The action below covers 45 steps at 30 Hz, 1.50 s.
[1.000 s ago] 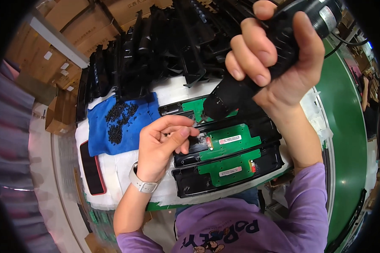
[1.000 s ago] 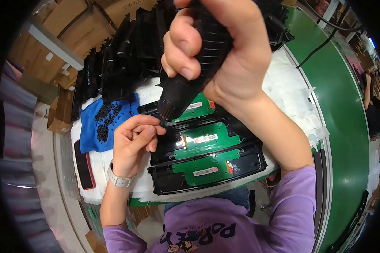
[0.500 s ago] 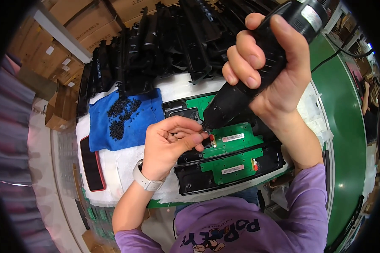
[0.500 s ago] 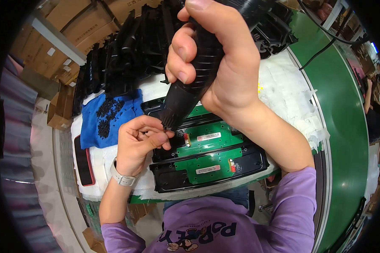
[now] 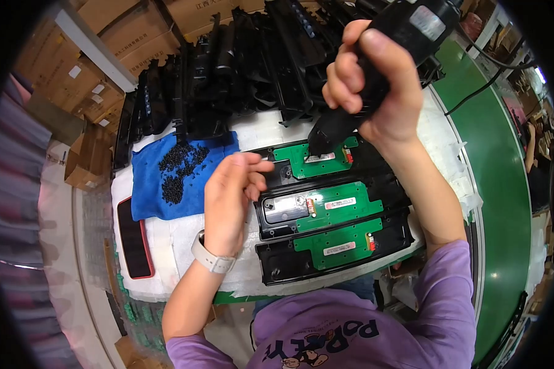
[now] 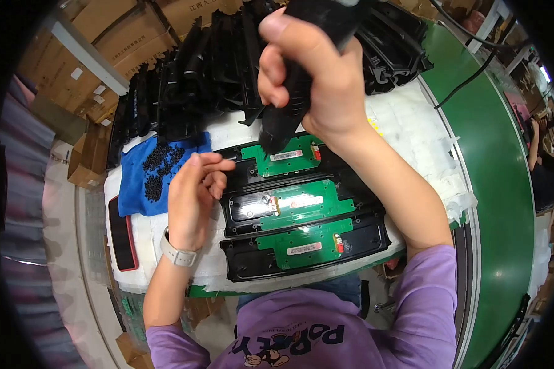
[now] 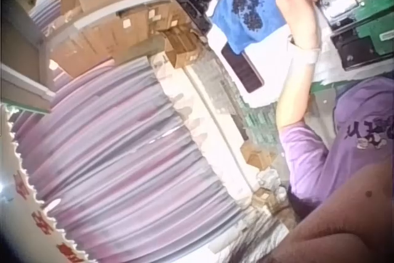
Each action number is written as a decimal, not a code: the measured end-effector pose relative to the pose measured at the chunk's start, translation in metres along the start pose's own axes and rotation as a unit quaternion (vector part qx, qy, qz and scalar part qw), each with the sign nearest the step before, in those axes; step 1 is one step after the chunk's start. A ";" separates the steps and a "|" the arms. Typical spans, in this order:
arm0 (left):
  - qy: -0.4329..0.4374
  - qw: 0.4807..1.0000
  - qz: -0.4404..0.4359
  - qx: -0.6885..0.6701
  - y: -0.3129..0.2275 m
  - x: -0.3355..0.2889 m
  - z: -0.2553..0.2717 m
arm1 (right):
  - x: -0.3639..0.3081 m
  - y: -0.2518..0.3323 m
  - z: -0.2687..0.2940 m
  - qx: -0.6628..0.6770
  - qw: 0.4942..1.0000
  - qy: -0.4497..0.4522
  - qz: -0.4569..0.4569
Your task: Installing circuit boards onto toner cartridge housings using an electric screwdriver.
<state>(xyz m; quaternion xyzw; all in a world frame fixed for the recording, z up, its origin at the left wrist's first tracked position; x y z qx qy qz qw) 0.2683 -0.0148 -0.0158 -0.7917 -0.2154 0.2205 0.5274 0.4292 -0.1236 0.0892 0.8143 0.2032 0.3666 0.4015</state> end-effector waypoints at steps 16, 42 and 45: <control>0.008 0.999 0.018 -0.047 -0.004 -0.002 -0.001 | 0.010 -0.026 -0.014 -0.164 0.984 0.061 0.047; 0.140 0.983 0.075 -0.097 0.010 -0.002 -0.006 | -0.009 0.019 -0.014 0.163 0.969 0.173 0.072; 0.153 0.984 0.060 -0.075 0.008 -0.004 -0.010 | -0.013 0.022 -0.016 0.162 0.969 0.169 0.079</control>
Point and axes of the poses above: each hand's wrist, its own x-axis towards the middle knuckle, its own z-axis out of the back of the hand, y = z × x, the point moved 5 cm from there along x, towards the middle knuckle, and after that the axes turned 2 degrees about -y, right-handed, at the moved point
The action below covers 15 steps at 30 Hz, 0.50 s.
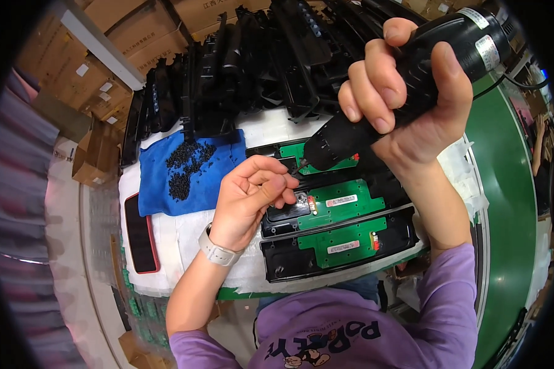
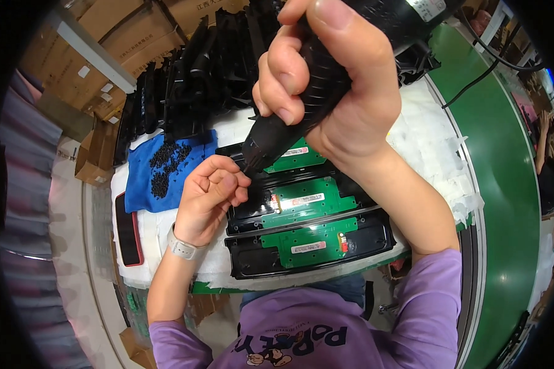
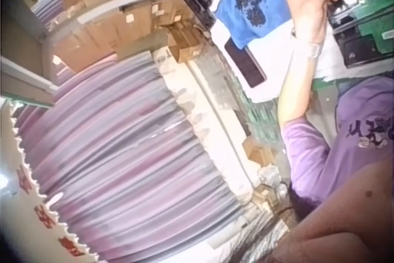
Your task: Installing circuit boards onto toner cartridge housings using an electric screwdriver.
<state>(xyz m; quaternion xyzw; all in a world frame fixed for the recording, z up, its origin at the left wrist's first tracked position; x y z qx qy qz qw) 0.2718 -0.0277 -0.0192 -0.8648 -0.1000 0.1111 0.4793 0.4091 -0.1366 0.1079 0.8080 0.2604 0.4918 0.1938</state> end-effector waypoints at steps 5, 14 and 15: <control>-0.007 0.999 -0.009 0.034 -0.002 -0.001 -0.002 | -0.011 0.002 -0.003 0.033 0.995 -0.074 -0.050; -0.020 0.997 0.005 0.072 -0.002 -0.002 -0.004 | -0.015 0.000 -0.004 0.044 0.990 -0.107 -0.077; -0.021 0.997 0.004 0.072 -0.002 -0.002 -0.004 | -0.015 -0.001 -0.004 0.046 0.990 -0.108 -0.080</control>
Point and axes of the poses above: each hand's wrist, its own x-axis towards the middle knuckle, its own z-axis out of the back of the hand, y = z × x, the point moved 5 cm from there along x, towards the middle knuckle, and after that the axes turned 2 degrees about -y, right-handed, at the moved point
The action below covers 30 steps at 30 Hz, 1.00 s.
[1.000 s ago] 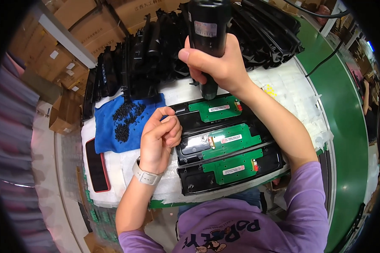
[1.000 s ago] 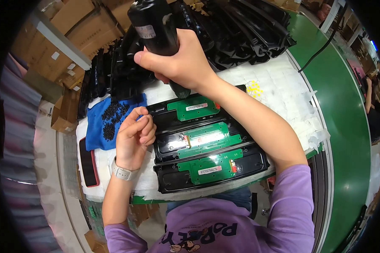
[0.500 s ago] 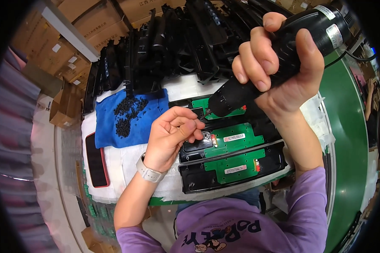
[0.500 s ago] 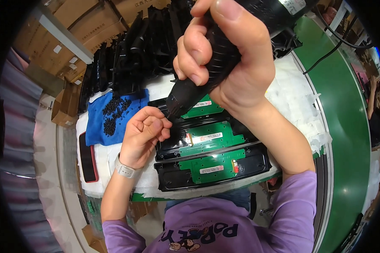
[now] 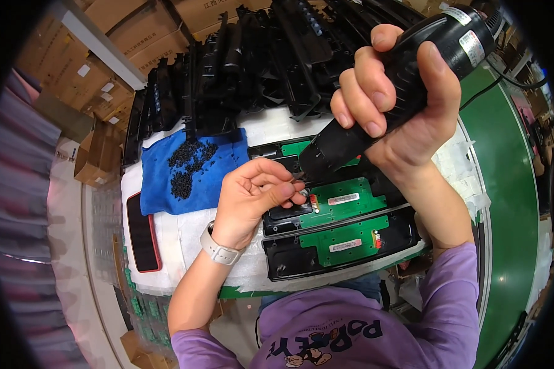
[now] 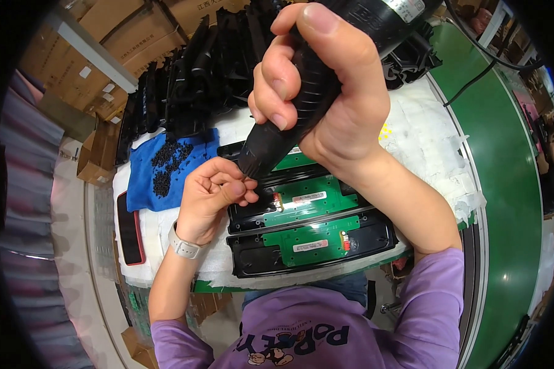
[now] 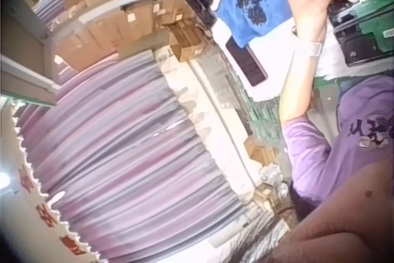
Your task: Installing circuit boards onto toner cartridge housings using an electric screwdriver.
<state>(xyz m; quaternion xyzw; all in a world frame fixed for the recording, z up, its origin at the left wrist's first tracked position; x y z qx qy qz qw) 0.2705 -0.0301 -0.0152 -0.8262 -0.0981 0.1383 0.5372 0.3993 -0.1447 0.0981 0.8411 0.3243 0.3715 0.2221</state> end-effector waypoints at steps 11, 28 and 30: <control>-0.022 0.999 -0.037 0.028 -0.006 -0.002 0.002 | -0.003 -0.005 0.004 0.045 0.997 -0.059 0.017; 0.047 0.994 0.016 -0.097 0.003 -0.001 0.005 | 0.000 0.000 -0.015 -0.030 0.991 0.127 0.032; 0.054 0.991 0.028 -0.118 0.005 -0.001 0.004 | 0.000 0.002 -0.019 -0.043 0.988 0.146 0.033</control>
Point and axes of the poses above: each hand's wrist, its own x-axis towards the middle knuckle, its own z-axis out of the back of the hand, y = z × x, the point moved 5 cm from there along x, towards the middle knuckle, and after that the axes turned 2 degrees about -y, right-handed, at the moved point
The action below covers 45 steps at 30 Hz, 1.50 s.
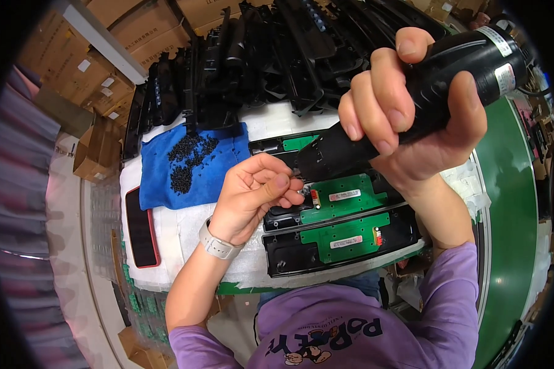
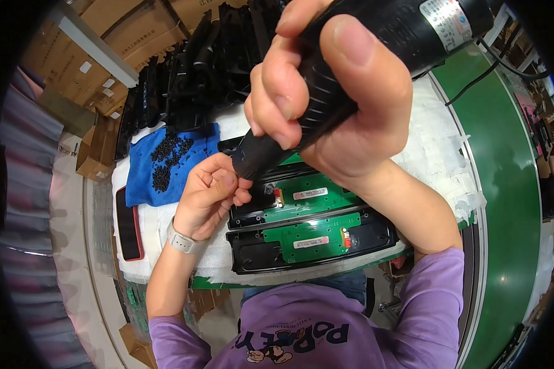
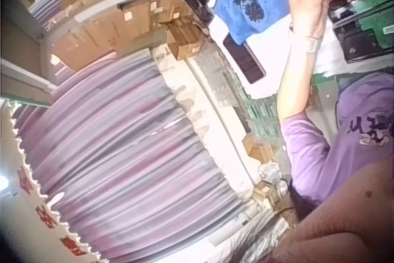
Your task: Installing circuit boards onto toner cartridge housings using an electric screwdriver.
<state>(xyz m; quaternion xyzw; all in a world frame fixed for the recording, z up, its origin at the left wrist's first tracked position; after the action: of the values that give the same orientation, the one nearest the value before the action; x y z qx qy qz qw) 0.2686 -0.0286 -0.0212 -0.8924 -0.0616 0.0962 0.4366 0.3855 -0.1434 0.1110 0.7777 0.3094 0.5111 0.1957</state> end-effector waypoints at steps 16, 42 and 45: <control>-0.107 0.966 -0.023 0.235 -0.020 0.000 0.006 | 0.014 -0.018 0.040 -0.253 0.953 -0.164 -0.033; -0.108 0.969 -0.031 0.219 -0.018 0.007 0.010 | 0.026 -0.054 0.045 -0.276 0.953 -0.092 -0.085; -0.107 0.974 -0.035 0.198 -0.015 0.008 0.013 | 0.023 -0.052 0.037 -0.299 0.949 -0.071 -0.067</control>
<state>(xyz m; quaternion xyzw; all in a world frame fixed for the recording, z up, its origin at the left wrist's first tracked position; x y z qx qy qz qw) 0.2734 -0.0080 -0.0186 -0.7699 -0.1186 0.1858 0.5989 0.4115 -0.0897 0.0792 0.6950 0.1791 0.5093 0.4749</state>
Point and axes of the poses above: each hand's wrist, its own x-axis towards the middle knuckle, its own z-axis out of the back of the hand, y = z × x, the point moved 5 cm from there along x, towards the middle knuckle, and after that the axes turned 2 degrees about -y, right-handed, at the moved point
